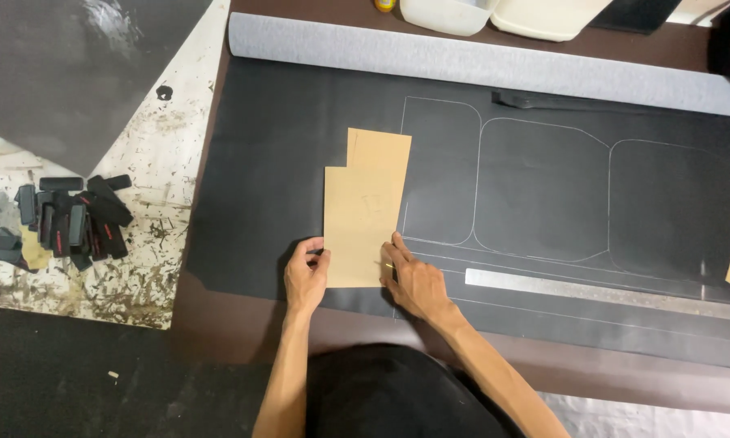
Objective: Tracing cardboard patterns onto a sheet of leather using a marking tool and a ruler for alignment
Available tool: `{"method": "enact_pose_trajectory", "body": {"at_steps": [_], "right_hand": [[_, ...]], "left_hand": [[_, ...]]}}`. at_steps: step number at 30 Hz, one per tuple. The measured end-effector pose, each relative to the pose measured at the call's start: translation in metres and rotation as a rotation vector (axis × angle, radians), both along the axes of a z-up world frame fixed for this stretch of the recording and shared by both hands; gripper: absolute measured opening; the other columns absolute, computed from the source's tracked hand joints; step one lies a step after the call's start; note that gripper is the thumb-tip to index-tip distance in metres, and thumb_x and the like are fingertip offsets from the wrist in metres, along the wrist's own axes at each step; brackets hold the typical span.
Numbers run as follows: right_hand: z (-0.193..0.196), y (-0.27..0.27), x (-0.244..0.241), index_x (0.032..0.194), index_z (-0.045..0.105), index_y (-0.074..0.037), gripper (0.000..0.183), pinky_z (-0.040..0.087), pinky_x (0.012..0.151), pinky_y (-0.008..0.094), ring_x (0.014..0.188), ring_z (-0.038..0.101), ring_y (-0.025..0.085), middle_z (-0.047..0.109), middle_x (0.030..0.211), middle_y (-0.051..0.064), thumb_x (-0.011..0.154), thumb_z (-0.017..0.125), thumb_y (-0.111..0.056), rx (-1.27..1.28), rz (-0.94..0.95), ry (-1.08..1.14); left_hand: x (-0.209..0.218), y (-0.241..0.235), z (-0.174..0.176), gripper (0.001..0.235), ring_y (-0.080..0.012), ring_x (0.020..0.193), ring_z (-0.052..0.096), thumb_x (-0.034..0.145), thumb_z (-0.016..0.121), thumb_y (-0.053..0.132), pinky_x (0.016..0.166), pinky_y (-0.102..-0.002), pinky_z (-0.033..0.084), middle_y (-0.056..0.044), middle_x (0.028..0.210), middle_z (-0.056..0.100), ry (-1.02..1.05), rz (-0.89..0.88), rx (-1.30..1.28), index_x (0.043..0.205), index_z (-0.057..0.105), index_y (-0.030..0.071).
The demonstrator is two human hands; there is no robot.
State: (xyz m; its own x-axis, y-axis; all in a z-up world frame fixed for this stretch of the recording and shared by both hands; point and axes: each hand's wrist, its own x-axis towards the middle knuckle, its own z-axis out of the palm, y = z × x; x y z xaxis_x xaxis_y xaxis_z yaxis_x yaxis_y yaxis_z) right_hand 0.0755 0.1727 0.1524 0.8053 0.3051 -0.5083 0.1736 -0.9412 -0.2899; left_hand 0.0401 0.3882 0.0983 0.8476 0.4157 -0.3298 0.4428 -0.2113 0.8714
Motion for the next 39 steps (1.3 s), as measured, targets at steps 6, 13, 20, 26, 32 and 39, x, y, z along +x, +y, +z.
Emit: {"method": "enact_pose_trajectory", "body": {"at_steps": [6, 13, 20, 26, 32, 39], "right_hand": [[0.0, 0.001, 0.002, 0.151, 0.042, -0.027, 0.07, 0.058, 0.098, 0.05, 0.107, 0.07, 0.041, 0.03, 0.166, -0.011, 0.088, 0.072, -0.034, 0.019, -0.038, 0.038], [0.004, 0.002, 0.001, 0.151, 0.042, -0.026, 0.07, 0.058, 0.098, 0.049, 0.107, 0.07, 0.04, 0.03, 0.166, -0.01, 0.088, 0.071, -0.033, 0.031, -0.056, 0.044], [0.012, 0.004, 0.002, 0.149, 0.044, -0.026, 0.069, 0.059, 0.096, 0.049, 0.107, 0.07, 0.039, 0.032, 0.165, -0.01, 0.088, 0.072, -0.033, 0.036, -0.056, 0.039], [0.005, 0.001, 0.003, 0.15, 0.043, -0.026, 0.069, 0.059, 0.096, 0.05, 0.107, 0.07, 0.038, 0.032, 0.165, -0.009, 0.088, 0.072, -0.034, 0.035, -0.053, 0.032], [0.007, 0.003, 0.005, 0.15, 0.042, -0.026, 0.068, 0.059, 0.096, 0.05, 0.107, 0.07, 0.039, 0.031, 0.166, -0.009, 0.089, 0.071, -0.034, 0.007, -0.022, 0.054], [0.008, 0.002, 0.007, 0.15, 0.04, -0.027, 0.07, 0.059, 0.096, 0.05, 0.106, 0.07, 0.04, 0.03, 0.166, -0.009, 0.088, 0.071, -0.035, -0.014, 0.0, 0.047]], "left_hand": [[0.003, 0.005, -0.002, 0.032, -0.0266, 0.095, 0.072, 0.089, 0.07, 0.02, 0.081, -0.037, 0.062, -0.013, 0.117, 0.074, 0.033, -0.017, -0.001, 0.119, 0.071, 0.008], [0.005, 0.008, 0.002, 0.032, -0.0264, 0.095, 0.072, 0.09, 0.069, 0.02, 0.082, -0.037, 0.061, -0.012, 0.117, 0.074, 0.051, -0.05, 0.006, 0.12, 0.071, 0.009], [0.006, 0.009, 0.005, 0.03, -0.0266, 0.094, 0.072, 0.091, 0.069, 0.019, 0.081, -0.038, 0.06, -0.011, 0.117, 0.075, 0.058, -0.058, 0.016, 0.119, 0.071, 0.01], [0.008, 0.01, 0.006, 0.031, -0.0267, 0.095, 0.072, 0.091, 0.069, 0.019, 0.082, -0.038, 0.06, -0.012, 0.117, 0.075, 0.066, -0.06, 0.004, 0.12, 0.071, 0.009], [0.007, 0.008, 0.003, 0.03, -0.0263, 0.096, 0.072, 0.092, 0.069, 0.02, 0.083, -0.037, 0.06, -0.012, 0.118, 0.075, 0.075, -0.043, -0.006, 0.12, 0.071, 0.009], [0.007, 0.008, 0.001, 0.03, -0.0263, 0.094, 0.072, 0.092, 0.069, 0.02, 0.082, -0.036, 0.06, -0.012, 0.117, 0.075, 0.072, -0.031, -0.009, 0.12, 0.071, 0.01]]}}
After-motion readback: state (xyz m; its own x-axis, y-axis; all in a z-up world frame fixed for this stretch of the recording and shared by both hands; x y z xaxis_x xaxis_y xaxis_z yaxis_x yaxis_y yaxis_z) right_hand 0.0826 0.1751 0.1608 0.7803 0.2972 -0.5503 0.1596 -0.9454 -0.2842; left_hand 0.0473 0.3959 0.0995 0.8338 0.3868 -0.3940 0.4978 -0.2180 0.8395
